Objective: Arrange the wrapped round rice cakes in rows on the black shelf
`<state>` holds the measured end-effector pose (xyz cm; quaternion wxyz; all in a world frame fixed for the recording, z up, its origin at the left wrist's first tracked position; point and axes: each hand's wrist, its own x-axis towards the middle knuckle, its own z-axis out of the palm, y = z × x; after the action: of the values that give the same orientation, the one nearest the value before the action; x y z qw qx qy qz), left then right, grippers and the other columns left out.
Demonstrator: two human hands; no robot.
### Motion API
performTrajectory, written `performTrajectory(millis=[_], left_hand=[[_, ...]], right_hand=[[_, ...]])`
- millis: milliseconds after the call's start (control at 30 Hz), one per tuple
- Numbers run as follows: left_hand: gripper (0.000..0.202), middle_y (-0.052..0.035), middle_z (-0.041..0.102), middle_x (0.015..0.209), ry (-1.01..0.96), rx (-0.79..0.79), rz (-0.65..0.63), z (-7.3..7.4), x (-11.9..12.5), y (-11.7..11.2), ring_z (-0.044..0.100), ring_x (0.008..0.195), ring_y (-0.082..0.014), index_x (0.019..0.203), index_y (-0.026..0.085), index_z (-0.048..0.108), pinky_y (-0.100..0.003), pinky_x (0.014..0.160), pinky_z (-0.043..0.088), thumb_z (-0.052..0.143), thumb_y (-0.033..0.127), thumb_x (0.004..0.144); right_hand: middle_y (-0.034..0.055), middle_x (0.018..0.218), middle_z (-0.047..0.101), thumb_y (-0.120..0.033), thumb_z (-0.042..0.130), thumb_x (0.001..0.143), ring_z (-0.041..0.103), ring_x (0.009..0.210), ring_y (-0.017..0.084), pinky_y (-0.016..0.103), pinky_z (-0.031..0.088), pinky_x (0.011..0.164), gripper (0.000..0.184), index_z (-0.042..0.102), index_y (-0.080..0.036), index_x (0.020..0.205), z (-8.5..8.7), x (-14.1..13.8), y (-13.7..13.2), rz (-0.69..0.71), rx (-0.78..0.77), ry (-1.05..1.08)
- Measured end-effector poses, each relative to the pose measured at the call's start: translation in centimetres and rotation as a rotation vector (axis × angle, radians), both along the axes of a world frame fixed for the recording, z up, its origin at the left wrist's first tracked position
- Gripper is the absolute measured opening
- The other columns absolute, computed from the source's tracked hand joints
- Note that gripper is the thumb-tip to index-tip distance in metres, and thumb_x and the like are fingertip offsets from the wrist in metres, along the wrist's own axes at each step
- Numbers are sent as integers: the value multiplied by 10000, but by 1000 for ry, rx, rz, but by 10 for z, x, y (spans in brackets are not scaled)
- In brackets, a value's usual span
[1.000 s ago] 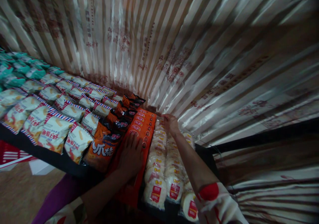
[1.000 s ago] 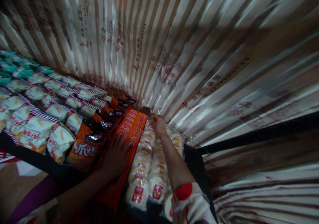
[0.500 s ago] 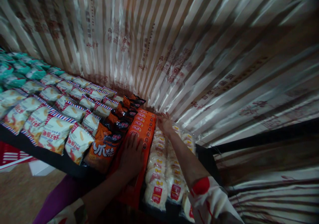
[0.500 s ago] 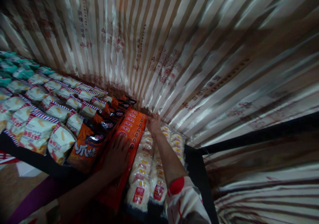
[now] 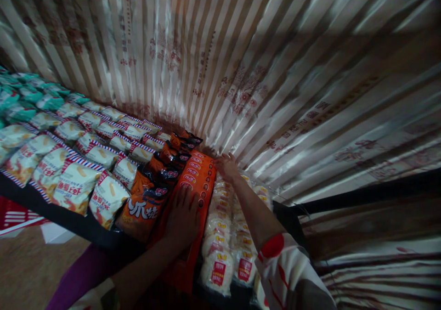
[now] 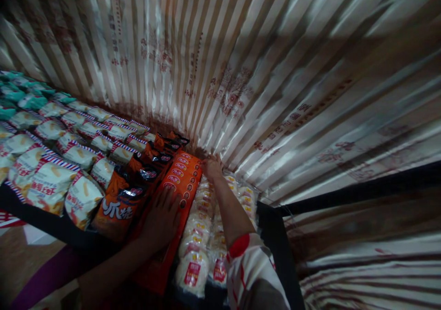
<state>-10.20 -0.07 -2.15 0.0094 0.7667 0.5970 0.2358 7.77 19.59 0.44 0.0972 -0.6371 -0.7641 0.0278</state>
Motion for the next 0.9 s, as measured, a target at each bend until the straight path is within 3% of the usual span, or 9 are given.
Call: performTrajectory(millis=[200,467,900], left_hand=[[412,-145,434,1379,-5,-9,-11,-1,0,1,310,1326,-299,1245,135,505,-501,1068,284,411,283,872],[413,-137,426,1386,-20,11,-10,-2,-1,1,294,1333,-297,1252,148,495,-498,1065,287,415,292,874],[425,-139,405,1402,-11,-16,-13,-1,-1,0,290,1336,-296,1265,147,484,-488,1078,270,423,288,869]], right_hand=[[54,1302,524,-253,573,767,231,1334,288,467,236,997,173,699,-210,877,2,-7,1,-128,-23,-12],[66,1253,569,-225,564,763,263,1304,301,479,236,979,140,693,-190,803,-5,-7,3,-90,70,-47],[44,1140,629,-207,536,760,338,1271,275,442,254,998,156,688,-203,795,-3,-6,4,-111,27,-41]])
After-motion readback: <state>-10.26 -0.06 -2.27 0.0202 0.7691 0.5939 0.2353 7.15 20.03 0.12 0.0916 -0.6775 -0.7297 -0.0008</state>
